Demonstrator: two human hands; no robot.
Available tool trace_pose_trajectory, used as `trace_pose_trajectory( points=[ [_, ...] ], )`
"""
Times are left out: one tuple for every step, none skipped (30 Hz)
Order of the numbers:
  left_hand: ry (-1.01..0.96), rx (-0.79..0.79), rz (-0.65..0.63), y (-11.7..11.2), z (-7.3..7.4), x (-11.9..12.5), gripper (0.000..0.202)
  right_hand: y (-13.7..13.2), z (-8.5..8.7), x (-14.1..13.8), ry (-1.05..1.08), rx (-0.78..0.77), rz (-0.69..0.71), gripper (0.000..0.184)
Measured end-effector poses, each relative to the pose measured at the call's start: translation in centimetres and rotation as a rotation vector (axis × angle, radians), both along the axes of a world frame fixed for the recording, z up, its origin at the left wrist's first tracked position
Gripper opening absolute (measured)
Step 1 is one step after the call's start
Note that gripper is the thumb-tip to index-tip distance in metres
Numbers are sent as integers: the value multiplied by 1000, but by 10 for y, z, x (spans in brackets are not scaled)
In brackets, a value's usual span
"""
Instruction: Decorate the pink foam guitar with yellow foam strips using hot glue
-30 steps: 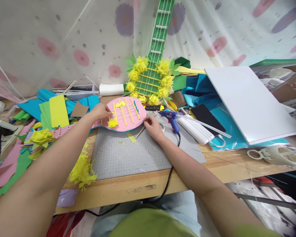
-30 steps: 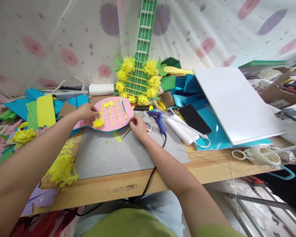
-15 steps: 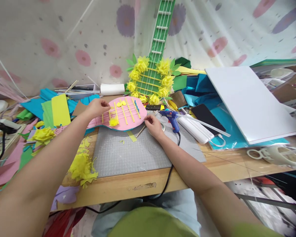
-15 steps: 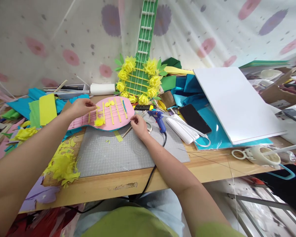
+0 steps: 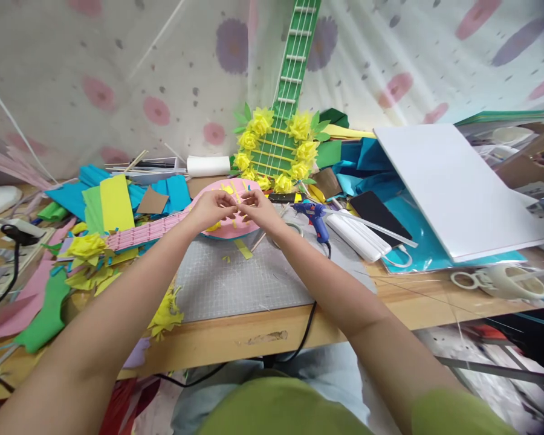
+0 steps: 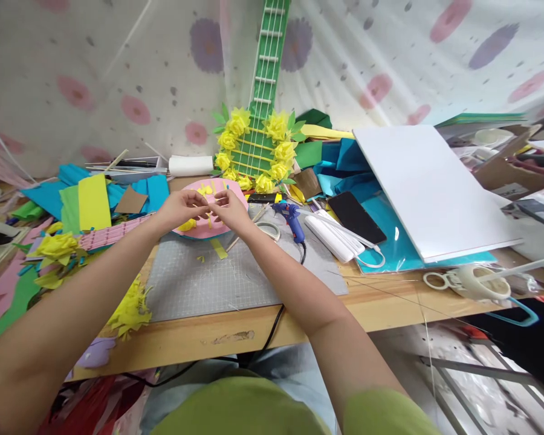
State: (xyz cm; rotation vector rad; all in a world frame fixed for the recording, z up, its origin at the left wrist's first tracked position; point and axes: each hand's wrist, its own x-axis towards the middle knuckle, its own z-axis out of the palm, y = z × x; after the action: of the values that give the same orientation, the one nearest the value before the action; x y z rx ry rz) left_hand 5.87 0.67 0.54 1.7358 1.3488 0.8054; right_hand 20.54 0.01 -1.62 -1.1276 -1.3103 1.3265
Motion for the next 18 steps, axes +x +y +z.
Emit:
trace_pose_trajectory(
  points=[
    [-5,-2,9,-1,0,1,21,-1,-2,0,13,7,-5,19],
    [-16,-13,22,-3,0,3,22,-1,-4,1,24,15,-12,17],
    [-32,-35,36,-5,1,4,23,-2,-6,3,35,21,-16,17],
    [-48,-68,50,-7,2,5,25,-3,-8,4,44,26,-18,16],
    [-67,-111,61,-9,4,6,28,-4,-10,5,49,27,-17,17],
    [-90,-160,73,-11,6,7,30,-4,-11,7,50,25,-14,17],
    [-118,-210,87,-12,9,8,31,-5,-12,8,47,23,-9,17],
    [-146,-256,102,-14,11,8,31,-5,-12,9,43,20,-5,17],
    [-171,-291,116,-15,13,8,31,-5,-13,10,38,18,0,17],
    [-190,-309,127,-15,14,8,30,-5,-13,11,34,16,6,17],
    [-201,-312,130,-15,14,8,29,-5,-13,11,30,15,13,17],
    [-202,-305,129,-15,13,8,30,-5,-13,11,28,14,21,16],
    [-196,-292,125,-14,12,8,30,-5,-13,12,26,13,28,16],
    [-187,-272,125,-13,9,7,30,-6,-13,12,24,11,35,16],
    [-174,-246,131,-12,7,6,30,-7,-13,13,22,11,41,17],
    [-161,-214,146,-10,4,5,30,-8,-14,15,17,17,46,17],
    [-149,-180,165,-9,1,4,30,-10,-14,18,3,27,52,17],
    [-139,-147,186,-8,-2,3,29,-12,-15,22,-24,38,61,17]
  ],
)
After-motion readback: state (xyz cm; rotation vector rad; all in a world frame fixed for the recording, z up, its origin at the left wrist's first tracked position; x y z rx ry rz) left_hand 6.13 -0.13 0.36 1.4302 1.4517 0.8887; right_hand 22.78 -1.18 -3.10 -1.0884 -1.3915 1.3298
